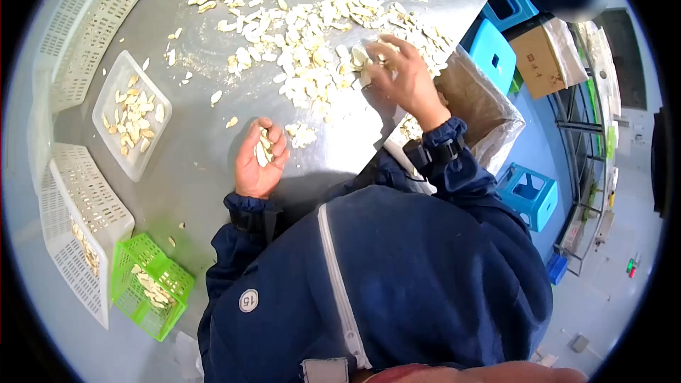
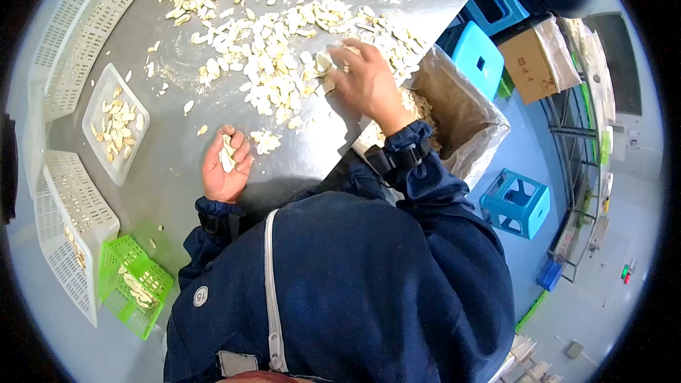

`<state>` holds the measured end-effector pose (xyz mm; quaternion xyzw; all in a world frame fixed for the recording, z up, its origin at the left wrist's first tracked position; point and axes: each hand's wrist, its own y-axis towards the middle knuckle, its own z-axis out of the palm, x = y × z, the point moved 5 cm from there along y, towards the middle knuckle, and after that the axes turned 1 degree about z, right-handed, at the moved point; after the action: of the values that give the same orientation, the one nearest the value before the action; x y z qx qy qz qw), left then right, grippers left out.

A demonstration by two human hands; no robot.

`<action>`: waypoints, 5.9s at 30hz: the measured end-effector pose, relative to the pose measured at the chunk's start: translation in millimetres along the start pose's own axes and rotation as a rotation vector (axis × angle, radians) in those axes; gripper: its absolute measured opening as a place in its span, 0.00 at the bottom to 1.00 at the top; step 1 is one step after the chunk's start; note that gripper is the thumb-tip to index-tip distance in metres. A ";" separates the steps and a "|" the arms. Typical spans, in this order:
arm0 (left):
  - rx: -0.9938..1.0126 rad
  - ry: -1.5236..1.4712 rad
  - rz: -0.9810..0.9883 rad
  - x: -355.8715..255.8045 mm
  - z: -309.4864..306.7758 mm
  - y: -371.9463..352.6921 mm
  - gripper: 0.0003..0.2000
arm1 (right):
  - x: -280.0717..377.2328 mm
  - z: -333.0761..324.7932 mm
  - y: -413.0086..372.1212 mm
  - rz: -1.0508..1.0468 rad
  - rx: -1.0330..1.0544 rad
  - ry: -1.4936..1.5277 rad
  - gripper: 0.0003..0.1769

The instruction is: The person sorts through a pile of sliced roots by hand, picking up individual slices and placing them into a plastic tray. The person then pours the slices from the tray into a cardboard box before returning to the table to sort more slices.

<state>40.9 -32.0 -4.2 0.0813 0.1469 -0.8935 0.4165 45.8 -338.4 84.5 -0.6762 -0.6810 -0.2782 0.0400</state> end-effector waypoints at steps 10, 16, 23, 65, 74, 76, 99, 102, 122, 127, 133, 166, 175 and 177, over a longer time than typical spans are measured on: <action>-0.012 0.015 -0.013 0.5 1.1 0.6 0.10 | -13.0 -3.8 -5.4 0.020 -0.091 -0.166 0.15; 0.002 0.029 -0.005 0.6 1.5 1.1 0.12 | 79.5 58.7 2.1 -0.233 0.015 0.125 0.15; -0.026 0.039 0.006 0.0 3.6 0.0 0.11 | 50.3 61.0 0.0 -0.006 0.077 -0.011 0.11; -0.128 0.186 -0.078 3.1 10.3 1.7 0.16 | 72.4 42.0 -0.1 0.208 0.338 0.782 0.14; -0.041 0.152 -0.088 3.3 1.7 -1.4 0.14 | 57.9 48.5 -13.8 -0.040 0.163 -0.014 0.11; -0.015 0.145 -0.102 3.0 5.6 -0.4 0.13 | 57.2 45.7 -16.5 -0.038 0.154 -0.002 0.10; 0.022 0.183 -0.093 2.3 -1.8 0.6 0.17 | 60.0 26.5 -9.3 0.202 0.296 0.223 0.10; -0.088 0.191 -0.077 5.5 11.7 0.8 0.18 | 89.9 35.6 -12.3 0.184 0.417 0.549 0.11; 0.055 0.012 -0.063 -2.1 -0.8 1.7 0.10 | 21.9 17.7 3.6 -0.157 0.068 -0.056 0.12; 0.020 0.057 -0.044 -3.9 1.3 -1.2 0.11 | 26.1 41.8 28.4 -0.245 0.062 -0.092 0.09; 0.031 0.078 -0.062 -2.2 0.3 1.4 0.11 | 18.4 39.8 22.5 -0.157 0.088 -0.051 0.08; -0.013 0.042 -0.071 3.6 -20.3 2.3 0.23 | 96.2 97.3 33.5 -0.440 0.230 -0.165 0.22; 0.019 0.045 -0.052 1.9 -1.7 6.0 0.29 | 59.5 29.5 -32.5 -0.196 0.212 -0.175 0.29; -0.055 0.056 -0.055 1.5 -2.6 3.4 0.27 | 80.6 37.0 -48.5 -0.263 0.272 -0.134 0.28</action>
<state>42.6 -34.2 -7.7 0.0910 0.1850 -0.8976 0.3896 5.3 -246.5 72.3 -0.5869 -0.7958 -0.1410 0.0490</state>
